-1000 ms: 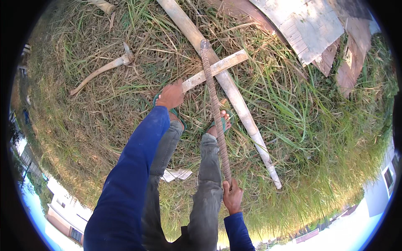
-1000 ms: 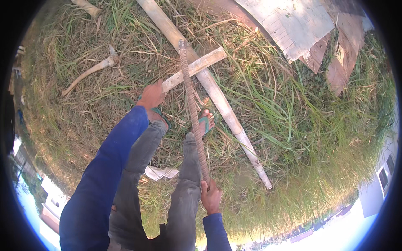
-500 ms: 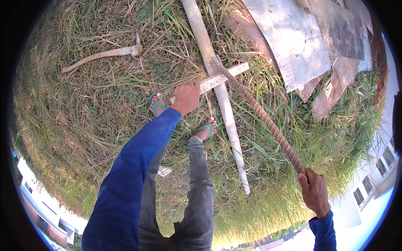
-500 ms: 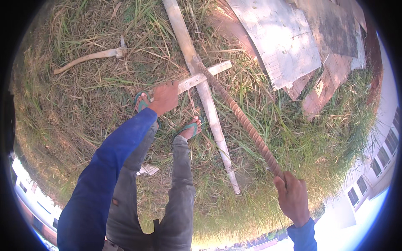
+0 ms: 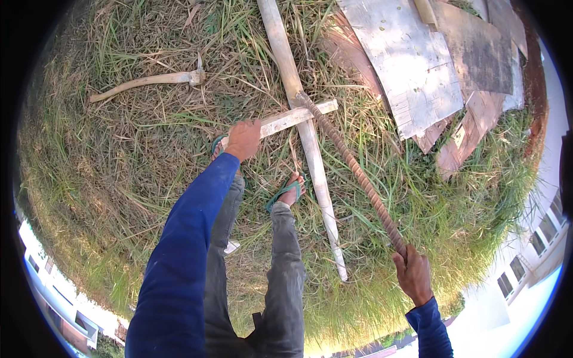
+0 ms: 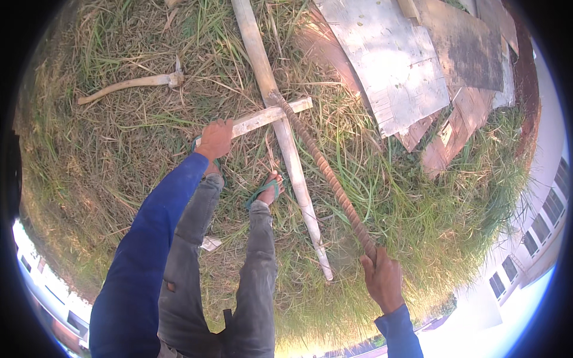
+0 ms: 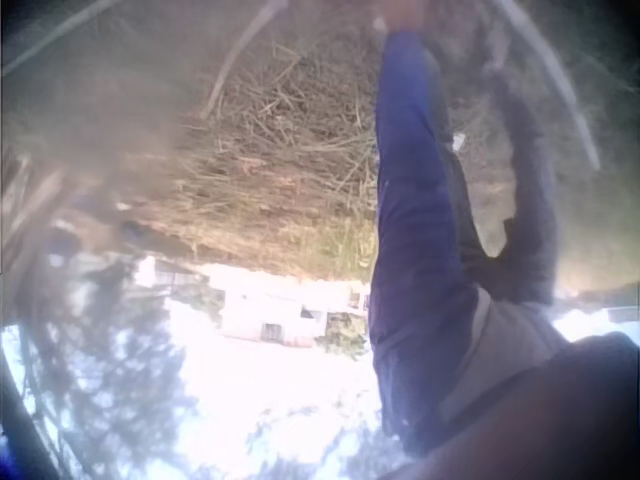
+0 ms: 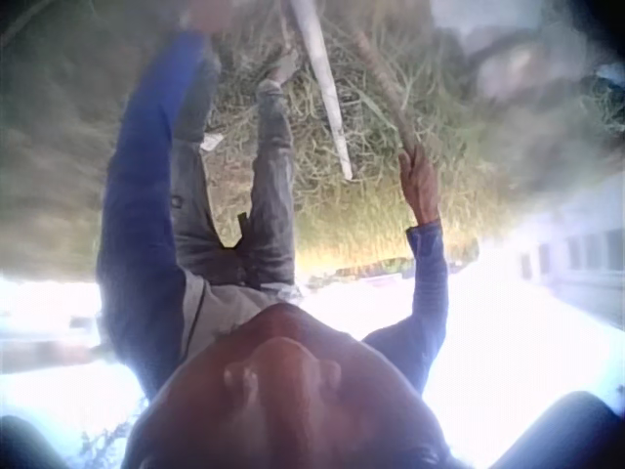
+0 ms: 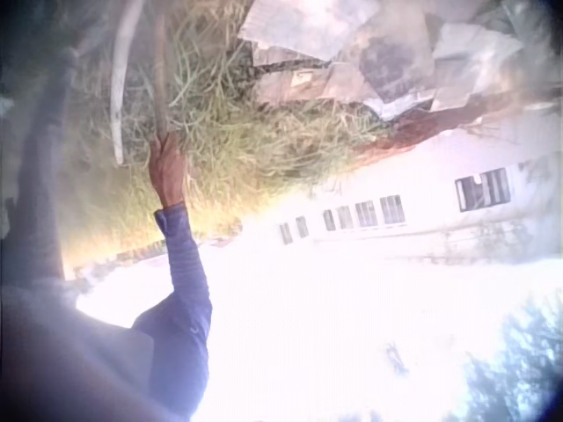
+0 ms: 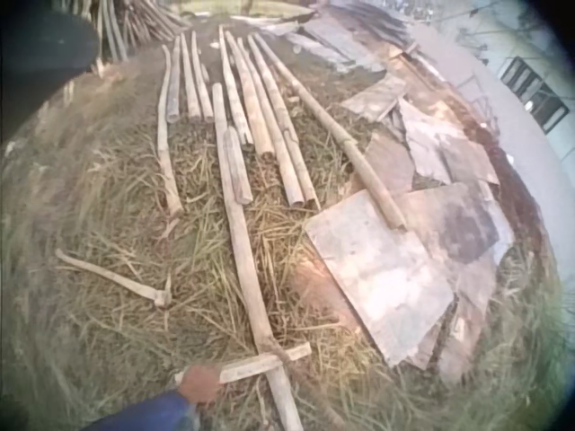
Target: The person moves bamboo poles by hand, then uses a metal rod and a wooden block to split the bamboo poles while standing in an outdoor grassy area.
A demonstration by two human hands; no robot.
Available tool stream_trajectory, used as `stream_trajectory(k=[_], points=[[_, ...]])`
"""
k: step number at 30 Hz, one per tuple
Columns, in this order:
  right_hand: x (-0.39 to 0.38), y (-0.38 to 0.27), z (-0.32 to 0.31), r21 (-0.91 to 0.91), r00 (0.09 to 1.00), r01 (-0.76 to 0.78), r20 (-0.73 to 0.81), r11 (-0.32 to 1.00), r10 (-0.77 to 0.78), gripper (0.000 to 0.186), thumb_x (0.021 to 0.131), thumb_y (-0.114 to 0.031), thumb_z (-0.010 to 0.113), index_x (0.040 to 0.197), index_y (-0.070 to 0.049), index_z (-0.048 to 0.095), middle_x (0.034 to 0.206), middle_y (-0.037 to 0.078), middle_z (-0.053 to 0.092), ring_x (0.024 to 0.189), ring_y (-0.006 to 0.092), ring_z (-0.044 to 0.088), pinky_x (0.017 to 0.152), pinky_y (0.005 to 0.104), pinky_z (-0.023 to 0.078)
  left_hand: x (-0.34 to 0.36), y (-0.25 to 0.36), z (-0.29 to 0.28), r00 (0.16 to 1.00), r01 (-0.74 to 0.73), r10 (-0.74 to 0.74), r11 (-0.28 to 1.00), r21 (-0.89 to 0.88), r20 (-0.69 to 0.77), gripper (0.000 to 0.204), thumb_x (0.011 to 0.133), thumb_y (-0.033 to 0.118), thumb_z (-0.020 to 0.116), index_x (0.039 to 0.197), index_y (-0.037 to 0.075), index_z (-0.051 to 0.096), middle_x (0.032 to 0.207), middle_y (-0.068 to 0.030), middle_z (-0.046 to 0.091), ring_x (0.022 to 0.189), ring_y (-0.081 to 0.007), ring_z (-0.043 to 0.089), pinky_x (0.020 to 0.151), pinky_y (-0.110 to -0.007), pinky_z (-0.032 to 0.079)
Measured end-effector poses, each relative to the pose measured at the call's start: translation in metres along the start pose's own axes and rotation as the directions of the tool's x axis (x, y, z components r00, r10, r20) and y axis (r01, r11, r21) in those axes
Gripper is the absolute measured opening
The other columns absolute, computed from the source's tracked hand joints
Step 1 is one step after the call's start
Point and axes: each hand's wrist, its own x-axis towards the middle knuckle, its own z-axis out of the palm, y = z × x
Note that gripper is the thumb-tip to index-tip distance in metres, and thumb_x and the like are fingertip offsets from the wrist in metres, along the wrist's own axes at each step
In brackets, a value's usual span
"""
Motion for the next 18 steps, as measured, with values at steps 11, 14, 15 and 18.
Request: stream_trajectory(k=[11,14,15,18], points=[[0.108,0.183,0.238,0.106,0.98,0.008,-0.198,0.994,0.013,0.037,0.088,-0.035,0.07,0.103,-0.003,0.058,0.067,0.026,0.063,0.067,0.0484,0.063,0.056,0.0551,0.049,0.002,0.003,0.013,1.0,-0.015,0.009,0.981,0.191,0.03,0.037,0.079,0.011,0.065,0.11,0.001,0.049,0.099,-0.0218,0.06,0.083,-0.04,0.066,0.069,-0.047,0.054],[0.153,0.202,0.298,0.21,0.964,-0.018,-0.256,0.977,0.073,0.035,0.087,-0.037,0.071,0.099,-0.005,0.063,0.07,0.025,0.065,0.069,0.0466,0.064,0.06,0.0533,0.05,0.008,0.012,0.007,0.999,-0.037,0.029,0.976,0.214,0.04,0.033,0.08,0.012,0.065,0.107,0.002,0.048,0.096,-0.0212,0.061,0.082,-0.0398,0.066,0.069,-0.047,0.054],[0.162,0.203,0.313,0.25,0.959,-0.044,-0.261,0.967,0.111,0.034,0.087,-0.037,0.071,0.098,-0.006,0.065,0.072,0.024,0.066,0.071,0.0461,0.065,0.061,0.0529,0.05,0.012,0.016,0.004,0.998,-0.061,0.054,0.973,0.224,0.037,0.033,0.08,0.014,0.066,0.106,0.001,0.048,0.093,-0.0213,0.061,0.082,-0.04,0.066,0.069,-0.047,0.054],[0.175,0.195,0.344,0.399,0.957,-0.142,-0.179,0.906,0.229,0.032,0.085,-0.041,0.071,0.093,-0.009,0.07,0.076,0.023,0.067,0.076,0.0445,0.066,0.067,0.0528,0.051,0.012,0.022,0.005,0.996,-0.041,0.017,0.956,0.29,0.084,0.037,0.078,0.015,0.068,0.106,0.0,0.048,0.092,-0.0219,0.062,0.081,-0.0397,0.067,0.068,-0.047,0.055]])
